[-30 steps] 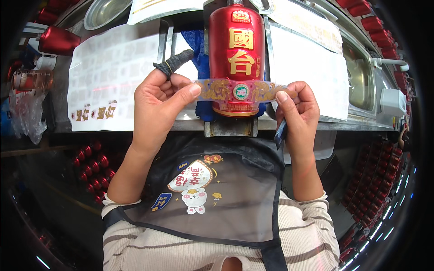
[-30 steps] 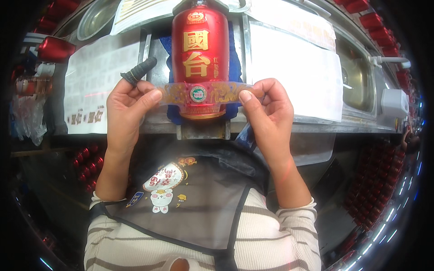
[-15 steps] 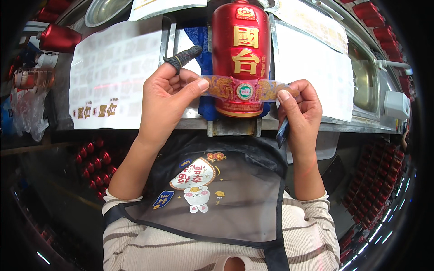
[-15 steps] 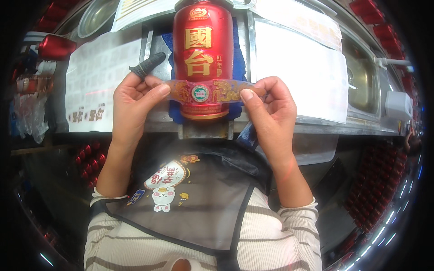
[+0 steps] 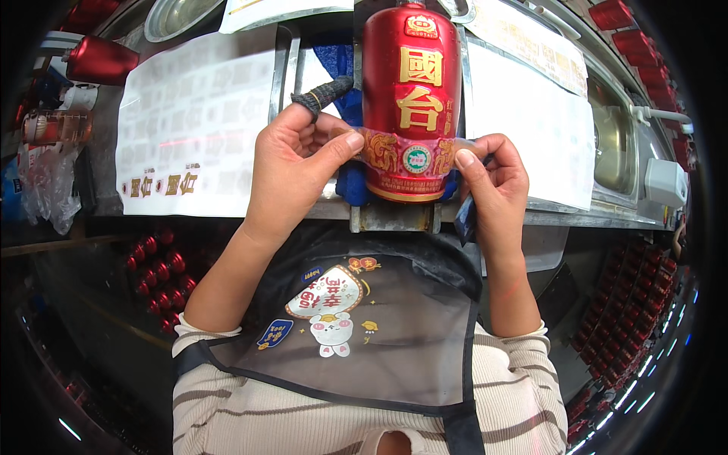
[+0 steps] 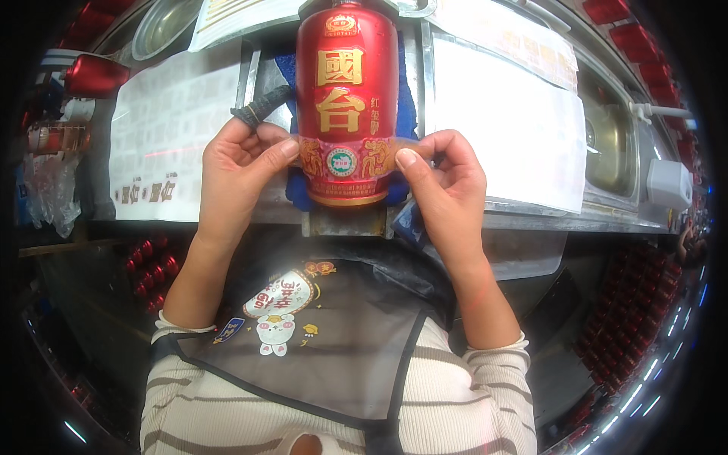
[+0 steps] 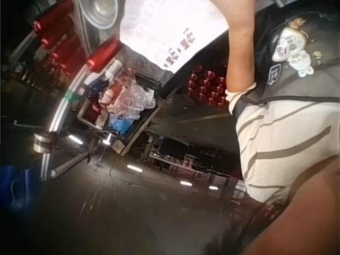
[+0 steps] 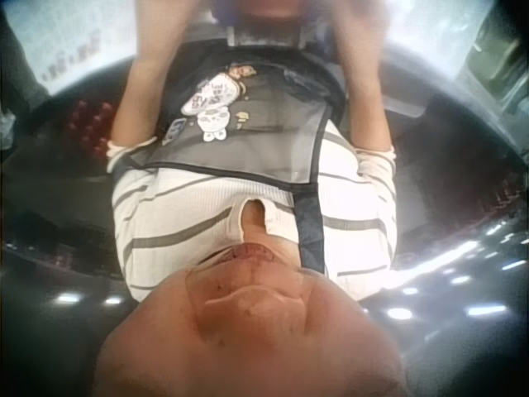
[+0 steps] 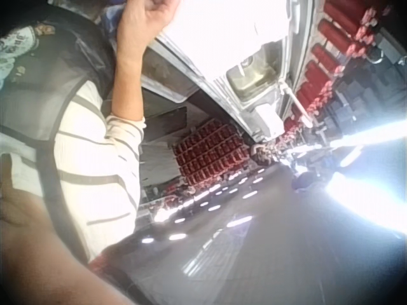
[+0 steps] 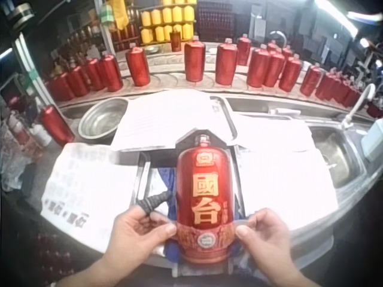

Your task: The person applies gold labels to red cylindrical bottles one at a time. They pick each bottle, align and press a label onto its surface, smooth it with a cloth, and place the finished bottle aside. The process repeats across multiple bottles.

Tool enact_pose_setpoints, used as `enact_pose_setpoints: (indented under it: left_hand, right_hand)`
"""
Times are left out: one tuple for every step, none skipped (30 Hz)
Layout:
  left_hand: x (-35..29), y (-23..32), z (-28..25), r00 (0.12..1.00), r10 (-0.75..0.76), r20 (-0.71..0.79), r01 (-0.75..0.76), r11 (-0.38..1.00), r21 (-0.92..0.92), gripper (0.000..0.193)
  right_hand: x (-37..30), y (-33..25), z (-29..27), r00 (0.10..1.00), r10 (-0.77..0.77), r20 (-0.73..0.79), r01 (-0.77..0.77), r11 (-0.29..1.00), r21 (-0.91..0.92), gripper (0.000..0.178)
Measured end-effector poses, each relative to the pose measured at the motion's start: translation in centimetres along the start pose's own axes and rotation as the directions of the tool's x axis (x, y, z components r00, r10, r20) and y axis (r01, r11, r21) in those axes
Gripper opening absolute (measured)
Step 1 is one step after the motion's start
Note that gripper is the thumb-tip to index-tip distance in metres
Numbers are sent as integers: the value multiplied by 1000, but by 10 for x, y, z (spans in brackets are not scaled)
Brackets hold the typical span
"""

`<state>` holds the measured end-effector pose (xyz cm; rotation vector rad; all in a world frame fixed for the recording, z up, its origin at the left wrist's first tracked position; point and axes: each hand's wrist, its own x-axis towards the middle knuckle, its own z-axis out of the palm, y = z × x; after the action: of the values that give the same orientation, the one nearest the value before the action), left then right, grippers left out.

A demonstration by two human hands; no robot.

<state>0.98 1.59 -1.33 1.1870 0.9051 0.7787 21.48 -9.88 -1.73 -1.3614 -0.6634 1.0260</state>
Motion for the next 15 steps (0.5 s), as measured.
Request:
enact_pose_setpoints:
  left_hand:
    - [0,-1,0,999,32,-30,-30,998,57,21]
    - [0,-3,-1,996,66,-62,-59,992,114,26]
    - [-1,-5,-2,991,102,-91,-85,981,172,31]
    - [0,-9,-5,987,140,-81,-123,975,183,36]
    - [2,-14,-8,982,176,-68,-160,968,194,42]
    - [3,-16,-10,976,212,-55,-196,959,204,48]
    - [2,-16,-9,981,194,-28,-186,964,191,50]
    - [1,-14,-5,984,177,-3,-174,968,180,53]
    - [-1,-13,-1,987,160,23,-162,972,168,56]
    - [0,-19,3,983,177,47,-183,972,149,58]
    - [2,-26,8,977,199,73,-207,970,128,61]
    - [2,-27,7,979,174,107,-187,975,119,61]
    - [2,-25,8,978,152,140,-168,979,112,62]
    - [2,-24,8,976,128,174,-147,983,106,63]
    - [2,-21,8,976,112,187,-131,987,90,63]
  right_hand:
    - [1,1,1,1000,-10,-9,10,1000,-22,16]
    - [1,0,1,997,-39,-73,34,997,-76,17]
    - [2,-1,1,988,-71,-135,53,990,-130,18]
    - [1,-2,0,975,-106,-196,70,980,-185,20]
    - [1,-5,-6,963,-134,-234,62,955,-291,23]
    - [5,1,-8,938,-271,-215,208,939,-273,22]
    - [5,-2,-7,960,-222,-170,176,952,-249,23]
    - [4,-7,-7,978,-172,-121,142,964,-226,24]
    - [4,-12,-1,990,-123,-73,105,973,-208,26]
    - [5,-14,5,997,-74,-23,68,979,-191,27]
    - [8,-13,5,998,-67,-16,63,979,-194,34]
    - [10,-12,7,998,-57,4,57,984,-172,37]
    - [11,-11,11,999,-47,26,51,988,-149,40]
    - [11,-9,13,998,-35,45,41,991,-126,43]
    - [11,-8,13,998,-33,56,40,990,-134,48]
